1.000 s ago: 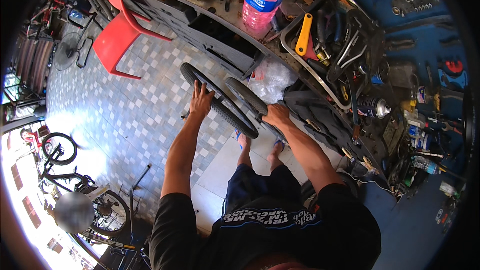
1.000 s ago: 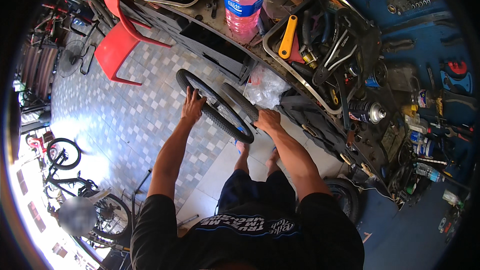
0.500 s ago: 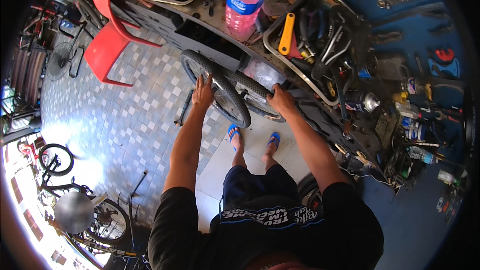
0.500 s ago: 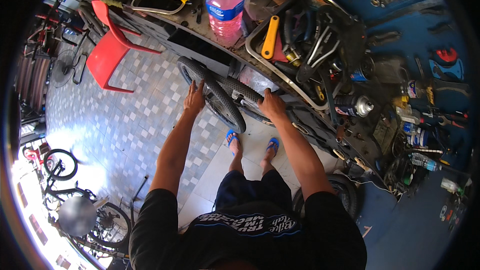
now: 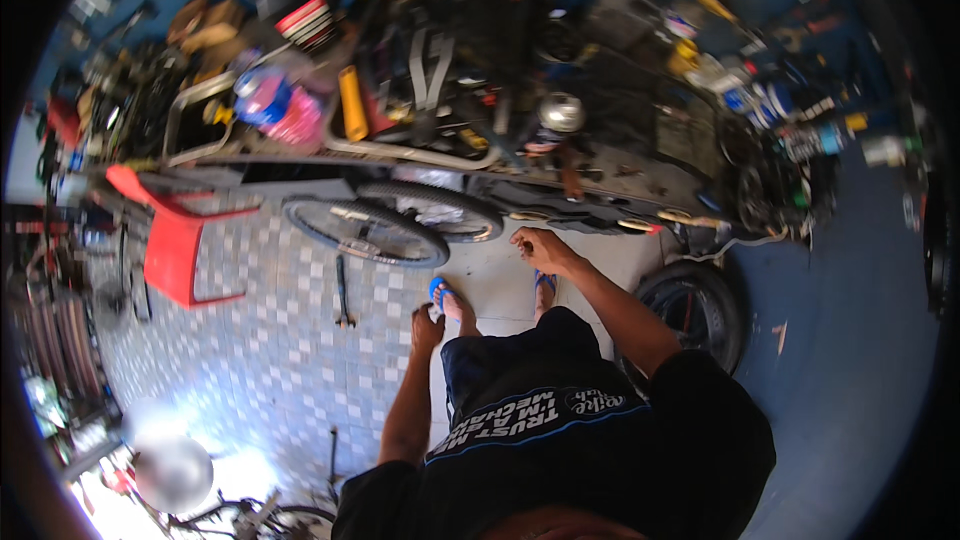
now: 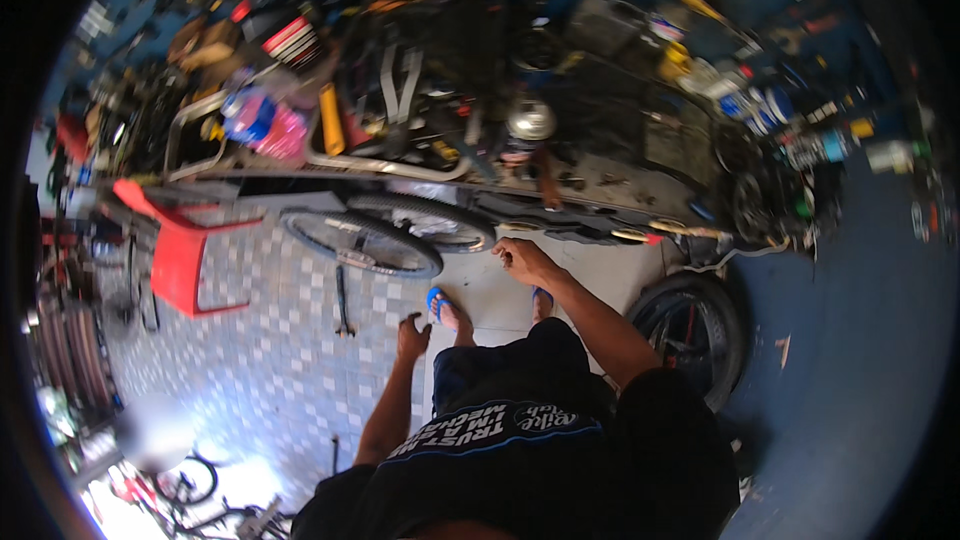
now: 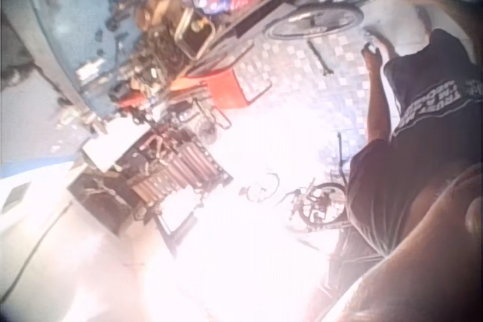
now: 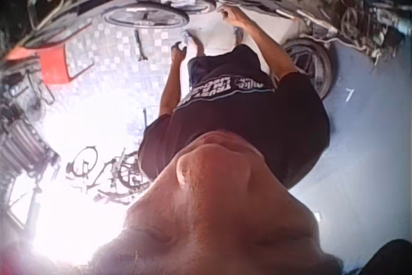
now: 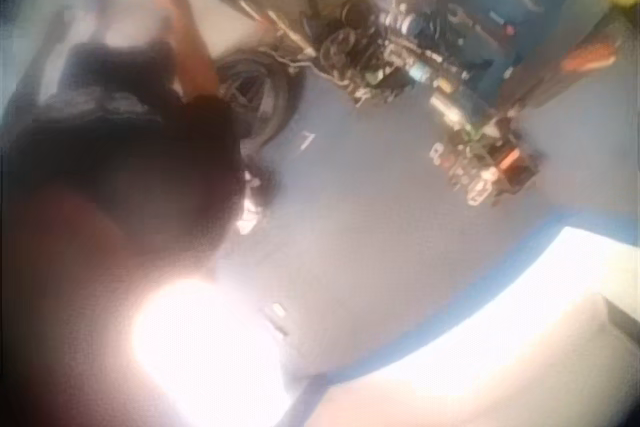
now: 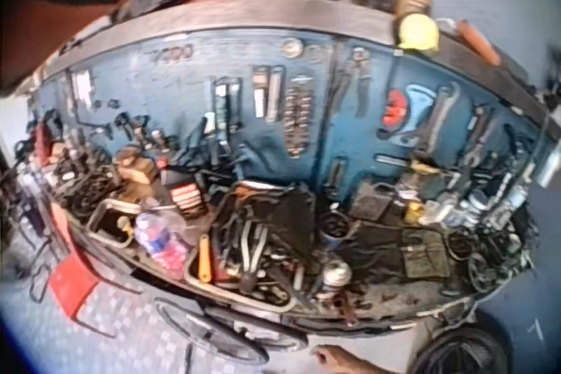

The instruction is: The person removes the cassette from a bicycle wheel using a chain whip and lockring tool, then places the wheel on the floor. They pick up a small cylindrical part and a screwdriver, then walk to a workbench and place the items on it.

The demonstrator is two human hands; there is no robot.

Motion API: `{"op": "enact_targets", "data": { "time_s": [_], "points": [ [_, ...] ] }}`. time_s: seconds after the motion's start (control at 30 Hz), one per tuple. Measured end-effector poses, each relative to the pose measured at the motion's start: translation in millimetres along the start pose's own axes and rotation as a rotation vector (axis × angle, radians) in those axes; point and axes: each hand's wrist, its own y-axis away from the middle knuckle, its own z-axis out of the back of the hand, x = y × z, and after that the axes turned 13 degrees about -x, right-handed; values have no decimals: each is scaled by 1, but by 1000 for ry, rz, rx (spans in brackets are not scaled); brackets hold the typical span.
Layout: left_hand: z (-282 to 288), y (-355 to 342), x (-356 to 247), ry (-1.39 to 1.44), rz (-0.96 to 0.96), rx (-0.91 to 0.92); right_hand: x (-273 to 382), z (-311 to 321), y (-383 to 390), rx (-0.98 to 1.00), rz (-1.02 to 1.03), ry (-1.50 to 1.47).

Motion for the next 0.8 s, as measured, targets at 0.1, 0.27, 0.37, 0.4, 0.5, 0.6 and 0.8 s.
{"op": "enact_targets", "data": {
  "time_s": [0.1, 0.27, 0.37, 0.4, 0.5, 0.6, 0.8],
  "points": [
    [-26, 12, -59, 70, -73, 108, 6, 77, 27, -142, 104, 22],
    [-66, -13, -155, 27, -158, 248, -16, 214, 71, -332, -6, -103],
    [-75, -30, -223, 121, -180, 108, -50, 274, 91, -469, -32, -142],
    [-84, -32, -237, 139, -245, 24, -62, 284, 90, -509, -13, -190],
    [-87, -16, -309, 209, -219, 9, -75, 309, 89, -536, 6, -58],
    [-103, 9, -338, 333, -170, 43, -82, 310, 78, -498, 146, -24],
    [-112, 61, -340, 292, -122, 60, -78, 286, 37, -254, 304, 55]
  ]
}}
